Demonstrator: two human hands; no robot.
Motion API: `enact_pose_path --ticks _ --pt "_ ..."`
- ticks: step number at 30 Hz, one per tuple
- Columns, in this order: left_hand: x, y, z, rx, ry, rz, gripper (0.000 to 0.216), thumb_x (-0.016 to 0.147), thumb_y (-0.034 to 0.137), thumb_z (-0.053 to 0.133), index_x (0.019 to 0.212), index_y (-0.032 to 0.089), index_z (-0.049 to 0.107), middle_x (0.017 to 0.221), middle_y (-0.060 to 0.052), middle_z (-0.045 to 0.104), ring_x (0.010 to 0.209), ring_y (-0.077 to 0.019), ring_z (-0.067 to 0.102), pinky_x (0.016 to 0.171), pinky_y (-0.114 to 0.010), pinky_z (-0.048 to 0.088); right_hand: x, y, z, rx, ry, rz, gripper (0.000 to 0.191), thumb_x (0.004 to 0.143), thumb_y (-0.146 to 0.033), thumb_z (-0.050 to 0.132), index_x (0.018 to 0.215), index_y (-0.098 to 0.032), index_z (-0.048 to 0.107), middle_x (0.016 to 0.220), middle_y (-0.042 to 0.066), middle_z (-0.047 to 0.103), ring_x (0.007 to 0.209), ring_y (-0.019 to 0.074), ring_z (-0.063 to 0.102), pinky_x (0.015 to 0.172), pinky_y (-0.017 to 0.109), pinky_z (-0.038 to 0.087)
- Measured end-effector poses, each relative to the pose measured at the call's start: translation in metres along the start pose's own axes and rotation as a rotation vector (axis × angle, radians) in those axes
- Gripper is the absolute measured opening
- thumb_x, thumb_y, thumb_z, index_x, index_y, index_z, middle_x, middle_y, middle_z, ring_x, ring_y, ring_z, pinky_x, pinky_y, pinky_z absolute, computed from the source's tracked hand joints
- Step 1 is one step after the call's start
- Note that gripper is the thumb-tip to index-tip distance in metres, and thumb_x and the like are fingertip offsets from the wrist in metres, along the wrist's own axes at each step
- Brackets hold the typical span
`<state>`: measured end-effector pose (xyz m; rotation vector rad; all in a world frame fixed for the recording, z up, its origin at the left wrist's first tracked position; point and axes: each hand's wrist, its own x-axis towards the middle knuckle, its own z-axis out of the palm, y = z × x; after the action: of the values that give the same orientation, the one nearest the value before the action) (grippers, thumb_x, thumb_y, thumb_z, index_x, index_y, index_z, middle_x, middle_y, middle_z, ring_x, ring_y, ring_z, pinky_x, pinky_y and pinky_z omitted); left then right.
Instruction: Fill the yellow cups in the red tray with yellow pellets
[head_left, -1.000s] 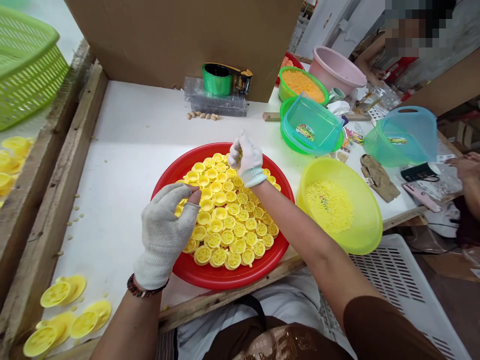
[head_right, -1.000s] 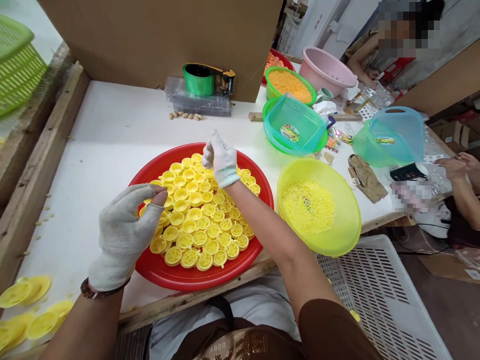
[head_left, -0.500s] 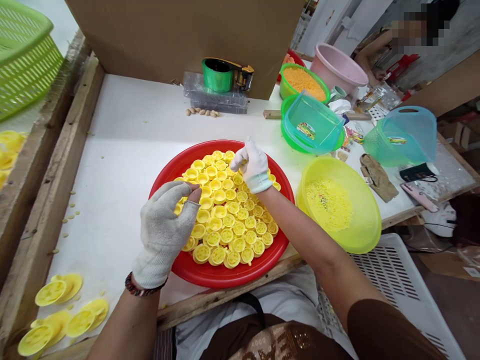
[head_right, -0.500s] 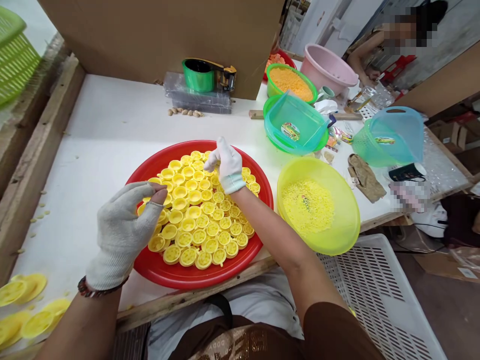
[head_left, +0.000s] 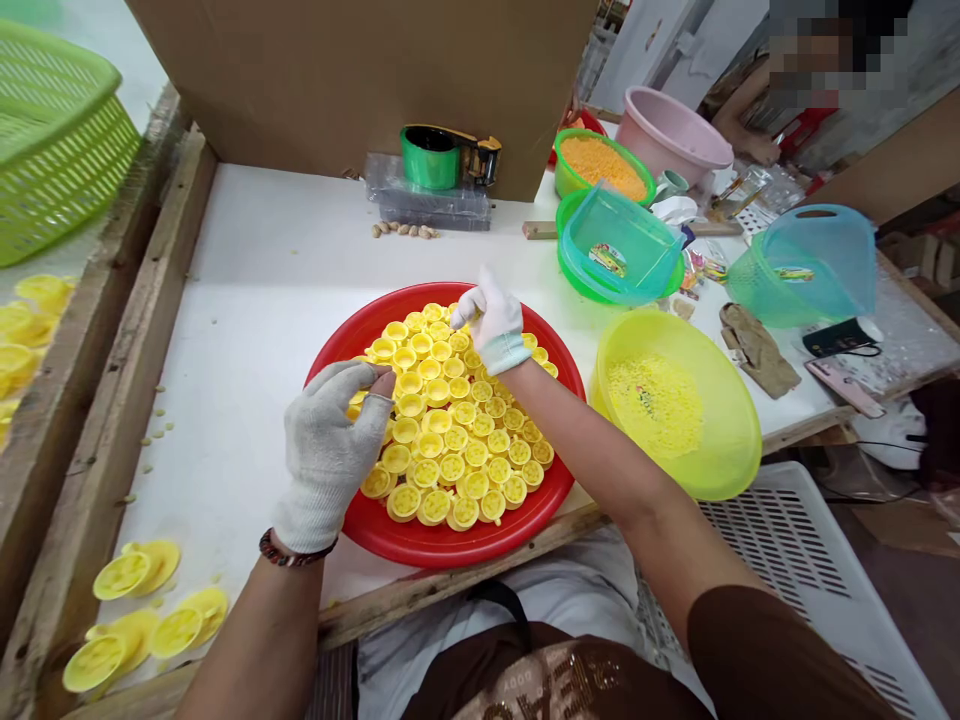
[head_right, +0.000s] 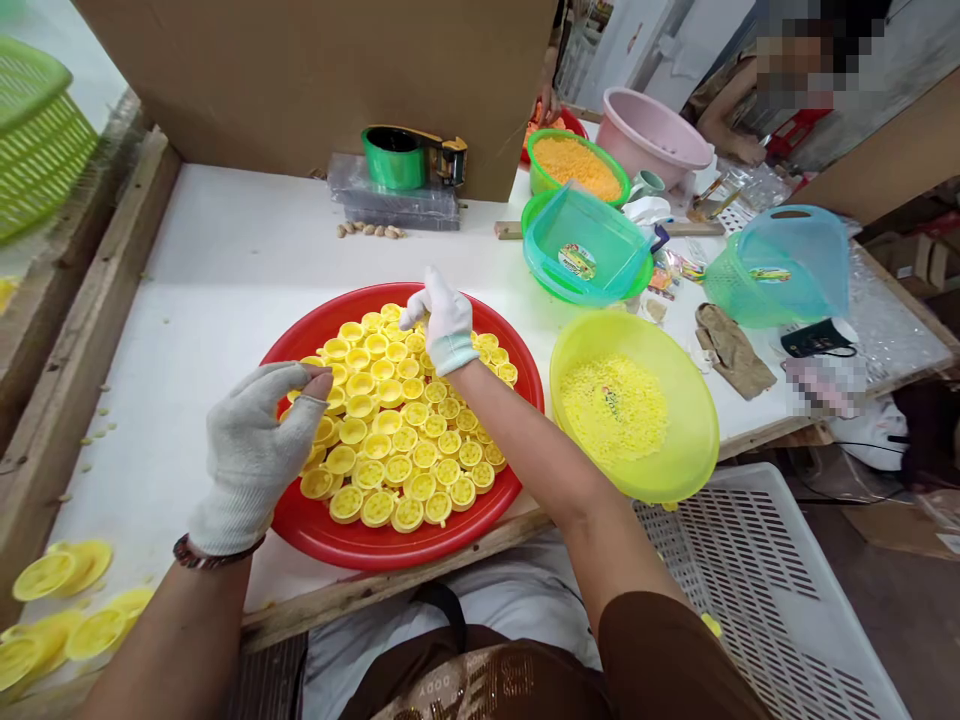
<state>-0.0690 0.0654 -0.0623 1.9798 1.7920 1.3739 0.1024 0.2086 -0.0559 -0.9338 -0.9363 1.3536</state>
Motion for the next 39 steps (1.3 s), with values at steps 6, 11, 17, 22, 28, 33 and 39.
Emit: enact_pose_path --ticks 6,11,17,22,28,33,39 --pt "0.0 0.0 0.001 -0.012 -0.004 0.002 0.018 0.097 0.033 0.061 0.093 0.02 0.072 0.099 -0.004 0.076 0.094 -0.0207 0.072 0.085 -0.033 0.056 -0.014 -0.007 -0.012 0.02 0.048 -0.016 0.069 0.092 -0.074 0.05 0.053 -0.024 0.021 0.045 -0.007 0.029 0.041 0.0097 0.037 0.059 0.031 0.047" --pt "-0.001 0.0 0.002 -0.027 -0.013 0.004 0.019 0.097 0.035 0.06 0.094 0.02 0.072 0.101 -0.005 0.076 0.094 -0.0214 0.072 0.086 -0.035 0.056 -0.032 -0.007 -0.02 -0.087 0.006 -0.156 0.061 0.095 -0.071 0.045 0.06 -0.022 0.052 0.059 0.001 0.06 0.066 0.0153 0.065 0.086 0.036 0.055" --pt "-0.001 0.001 0.002 -0.009 -0.012 -0.001 0.022 0.097 0.039 0.06 0.093 0.021 0.072 0.098 -0.005 0.076 0.094 -0.0225 0.071 0.086 -0.037 0.056 -0.054 -0.065 -0.033 0.168 0.105 -0.132 0.058 0.094 -0.073 0.047 0.066 -0.022 0.051 0.07 0.001 0.063 0.078 0.0188 0.071 0.094 0.044 0.057" --pt "-0.002 0.004 0.001 -0.016 -0.011 0.006 0.022 0.097 0.039 0.06 0.095 0.021 0.072 0.102 -0.006 0.076 0.096 -0.0232 0.071 0.088 -0.038 0.056 -0.085 -0.135 -0.142 -0.301 0.273 -0.203 0.05 0.098 -0.069 0.037 0.084 -0.024 0.056 0.096 0.008 0.068 0.097 0.0213 0.072 0.097 0.045 0.056" --pt "-0.002 0.004 0.004 -0.01 -0.026 -0.004 0.022 0.097 0.039 0.059 0.095 0.022 0.072 0.103 -0.005 0.076 0.098 -0.0233 0.071 0.089 -0.039 0.056 -0.128 -0.103 -0.265 -1.57 -0.158 -0.063 0.075 0.087 -0.057 0.057 0.148 -0.014 0.045 0.159 0.025 0.037 0.149 0.0402 0.035 0.119 0.063 0.032" --pt "-0.002 0.001 0.004 0.007 -0.065 -0.02 0.022 0.097 0.04 0.058 0.096 0.023 0.072 0.105 -0.004 0.075 0.101 -0.0233 0.071 0.092 -0.038 0.056 -0.121 -0.079 -0.274 -1.828 -0.49 -0.152 0.05 0.098 -0.04 0.045 0.136 -0.011 0.06 0.151 0.026 0.045 0.141 0.0406 0.04 0.116 0.06 0.032" --pt "-0.002 0.002 0.001 0.005 -0.038 0.002 0.023 0.097 0.039 0.059 0.096 0.02 0.072 0.102 -0.004 0.075 0.097 -0.0231 0.071 0.089 -0.038 0.056 -0.092 -0.097 -0.272 -1.29 0.014 0.166 0.019 0.084 -0.035 0.067 0.075 -0.021 0.058 0.085 0.011 0.062 0.085 0.0246 0.059 0.08 0.037 0.049"
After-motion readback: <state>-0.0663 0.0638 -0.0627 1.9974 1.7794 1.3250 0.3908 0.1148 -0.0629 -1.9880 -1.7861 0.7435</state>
